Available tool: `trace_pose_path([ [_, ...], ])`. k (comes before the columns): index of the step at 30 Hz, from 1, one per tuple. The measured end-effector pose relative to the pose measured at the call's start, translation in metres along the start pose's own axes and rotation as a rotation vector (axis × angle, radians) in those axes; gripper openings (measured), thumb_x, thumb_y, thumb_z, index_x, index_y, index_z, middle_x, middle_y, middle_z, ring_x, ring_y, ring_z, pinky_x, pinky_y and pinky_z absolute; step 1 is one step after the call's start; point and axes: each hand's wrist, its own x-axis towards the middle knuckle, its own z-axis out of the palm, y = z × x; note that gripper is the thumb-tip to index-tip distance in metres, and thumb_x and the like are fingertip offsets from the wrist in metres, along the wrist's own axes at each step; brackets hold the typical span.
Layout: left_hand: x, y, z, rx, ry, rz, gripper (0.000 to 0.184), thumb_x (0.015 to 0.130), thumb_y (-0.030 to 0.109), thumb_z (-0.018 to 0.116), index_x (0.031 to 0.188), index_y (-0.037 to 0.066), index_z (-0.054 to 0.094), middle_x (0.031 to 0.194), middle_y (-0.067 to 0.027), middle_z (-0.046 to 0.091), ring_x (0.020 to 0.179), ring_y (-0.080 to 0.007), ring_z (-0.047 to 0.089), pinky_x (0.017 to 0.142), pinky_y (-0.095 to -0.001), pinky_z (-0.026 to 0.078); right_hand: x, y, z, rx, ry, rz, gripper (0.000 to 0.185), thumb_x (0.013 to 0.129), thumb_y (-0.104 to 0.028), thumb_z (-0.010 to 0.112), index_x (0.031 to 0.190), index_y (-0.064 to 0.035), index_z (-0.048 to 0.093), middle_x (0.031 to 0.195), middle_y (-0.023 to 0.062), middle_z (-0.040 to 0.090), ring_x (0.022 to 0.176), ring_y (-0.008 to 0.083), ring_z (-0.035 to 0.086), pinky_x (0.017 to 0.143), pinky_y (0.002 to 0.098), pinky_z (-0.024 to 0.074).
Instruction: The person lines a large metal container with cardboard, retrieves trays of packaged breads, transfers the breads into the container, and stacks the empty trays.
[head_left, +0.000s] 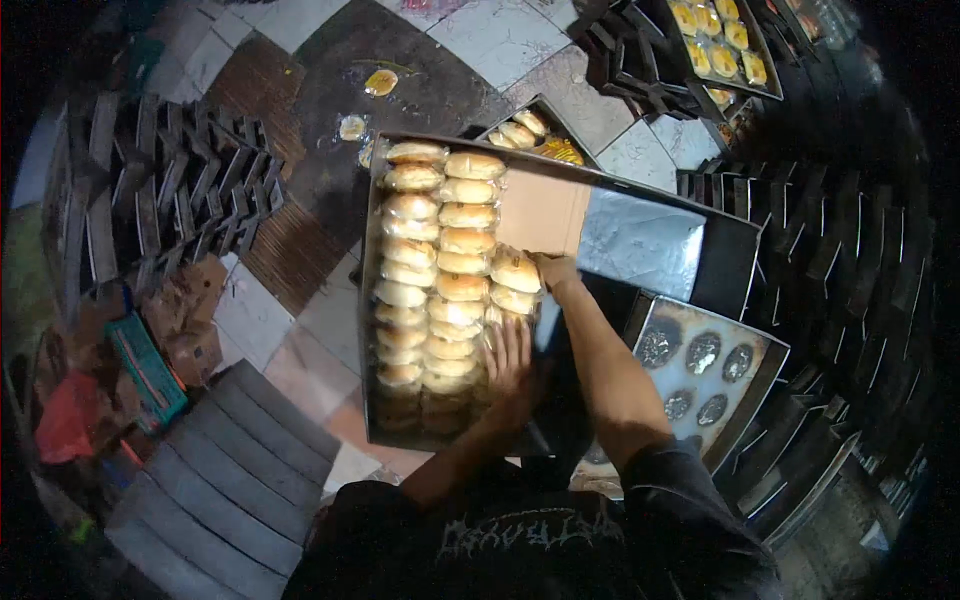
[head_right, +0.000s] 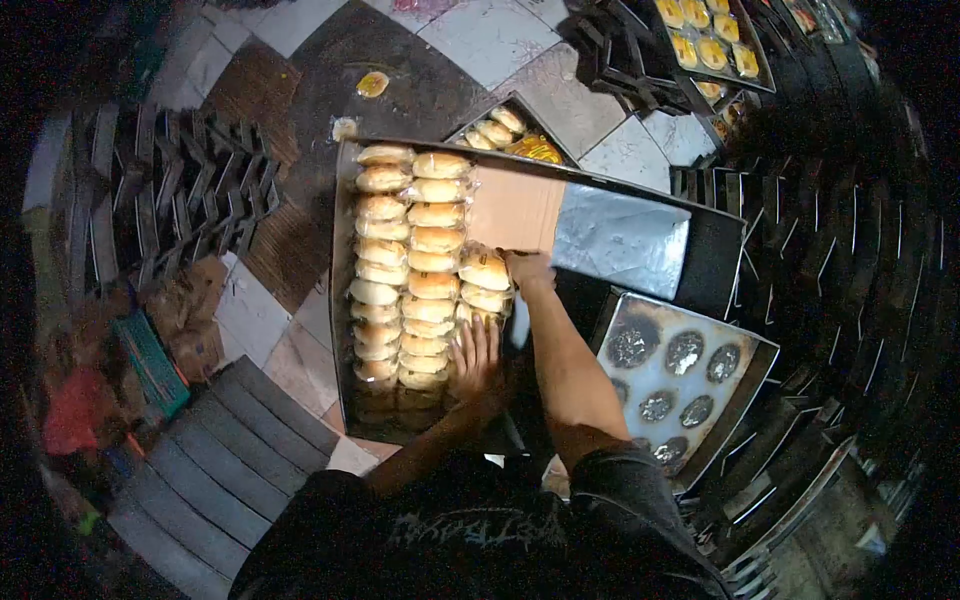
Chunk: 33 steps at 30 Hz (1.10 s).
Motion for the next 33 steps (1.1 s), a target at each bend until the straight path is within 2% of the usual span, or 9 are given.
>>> trace_pose_path([
  [2, 0.001, 0.001, -0.007, -0.011, 0.025, 0.072, 0.062, 0.084, 0.026, 0.042, 0.135, -0.001, 0.019, 0.143, -0.0208, 0.008, 0.132, -0.0374, 0.006, 0.105, -0.0531, 0.003, 0.002, -0.032, -0.008, -0.068, 0.262, -0.147, 0.03, 0.08, -0.024, 0.051, 0.094, -0.0003, 0.063, 0.088, 0.0106, 0.065, 0.077, 0.0222, 0.062, 0.073, 0.0289, 0.0479],
  [6, 0.019, 0.003, -0.016, -0.088, 0.174, 0.099, 0.065, 0.078, 0.009, 0.05, 0.134, -0.004, 0.019, 0.142, -0.0212, 0.01, 0.132, -0.0366, 0.007, 0.103, -0.057, -0.001, -0.016, -0.07, 0.01, -0.448, -0.228, -0.5, 0.034, 0.079, -0.03, 0.048, 0.094, -0.0027, 0.063, 0.087, 0.0153, 0.064, 0.083, 0.0286, 0.061, 0.076, 0.0321, 0.0461],
  [10, 0.063, -0.003, -0.014, 0.362, 0.03, 0.184, 0.066, 0.076, 0.011, 0.053, 0.132, -0.007, 0.022, 0.142, -0.0229, 0.007, 0.132, -0.036, 0.002, 0.103, -0.0575, -0.002, -0.04, -0.082, -0.004, -0.38, -0.037, -0.305, 0.037, 0.078, -0.032, 0.051, 0.099, -0.0023, 0.061, 0.099, 0.0226, 0.059, 0.094, 0.0327, 0.057, 0.082, 0.0351, 0.043],
  [13, 0.047, 0.008, -0.021, 0.118, 0.165, 0.227, 0.077, 0.076, 0.026, 0.055, 0.133, -0.007, 0.015, 0.141, -0.0243, 0.008, 0.132, -0.0376, 0.002, 0.102, -0.0584, -0.003, -0.181, -0.099, -0.039, -0.13, 0.616, -0.675, 0.035, 0.083, -0.025, 0.053, 0.105, 0.0024, 0.055, 0.102, 0.0244, 0.057, 0.098, 0.035, 0.055, 0.084, 0.035, 0.0426],
  [16, -0.021, 0.059, -0.024, -0.218, 0.091, 0.175, 0.08, 0.083, 0.045, 0.046, 0.132, -0.009, 0.013, 0.139, -0.028, 0.013, 0.13, -0.0394, 0.009, 0.106, -0.0497, 0.007, -0.355, -0.035, -0.058, 0.566, 0.759, -0.601, 0.026, 0.087, -0.015, 0.051, 0.108, 0.0011, 0.054, 0.104, 0.0119, 0.056, 0.092, 0.0181, 0.053, 0.082, 0.0281, 0.0419],
  [18, -0.076, 0.1, -0.008, -0.587, -0.331, -0.119, 0.1, 0.076, 0.062, 0.047, 0.133, -0.009, 0.006, 0.136, -0.0325, 0.013, 0.127, -0.0433, 0.016, 0.104, -0.0457, 0.016, -0.43, 0.038, -0.065, 0.224, 1.297, -0.484, 0.022, 0.088, -0.012, 0.05, 0.103, 0.0037, 0.053, 0.101, 0.0106, 0.055, 0.089, 0.017, 0.052, 0.08, 0.0272, 0.0421],
  [23, -0.102, 0.103, 0.063, -0.646, -0.145, -0.167, 0.067, 0.071, 0.022, 0.057, 0.129, 0.001, 0.029, 0.115, -0.0286, 0.047, 0.107, -0.0402, 0.047, 0.092, -0.0415, 0.038, -0.475, 0.209, -0.047, 0.371, 1.873, -0.072, 0.038, 0.089, -0.027, 0.05, 0.105, 0.0072, 0.051, 0.104, 0.0179, 0.056, 0.091, 0.0249, 0.053, 0.081, 0.0355, 0.0423],
  [28, -0.163, 0.07, -0.05, -0.781, 0.091, -0.051, 0.043, 0.074, 0.013, 0.052, 0.114, -0.001, 0.05, 0.09, -0.0184, 0.062, 0.081, -0.0274, 0.06, 0.074, -0.0352, 0.046, -0.512, 0.245, -0.041, 1.486, 1.376, -0.124, 0.096, 0.071, -0.07, 0.046, 0.135, -0.002, 0.023, 0.138, 0.0203, 0.023, 0.123, 0.033, 0.029, 0.095, 0.058, 0.0271],
  [33, -0.248, -0.094, -0.208, -0.699, 0.387, -0.142, 0.033, 0.072, 0.011, 0.062, 0.104, -0.001, 0.059, 0.086, -0.0102, 0.063, 0.073, -0.0148, 0.059, 0.065, -0.0293, 0.047, -0.508, 0.176, 0.042, 1.131, 0.774, -0.283, 0.063, 0.081, -0.042, 0.054, 0.126, -0.0001, 0.039, 0.126, 0.0133, 0.042, 0.109, 0.0289, 0.045, 0.092, 0.0402, 0.0364],
])
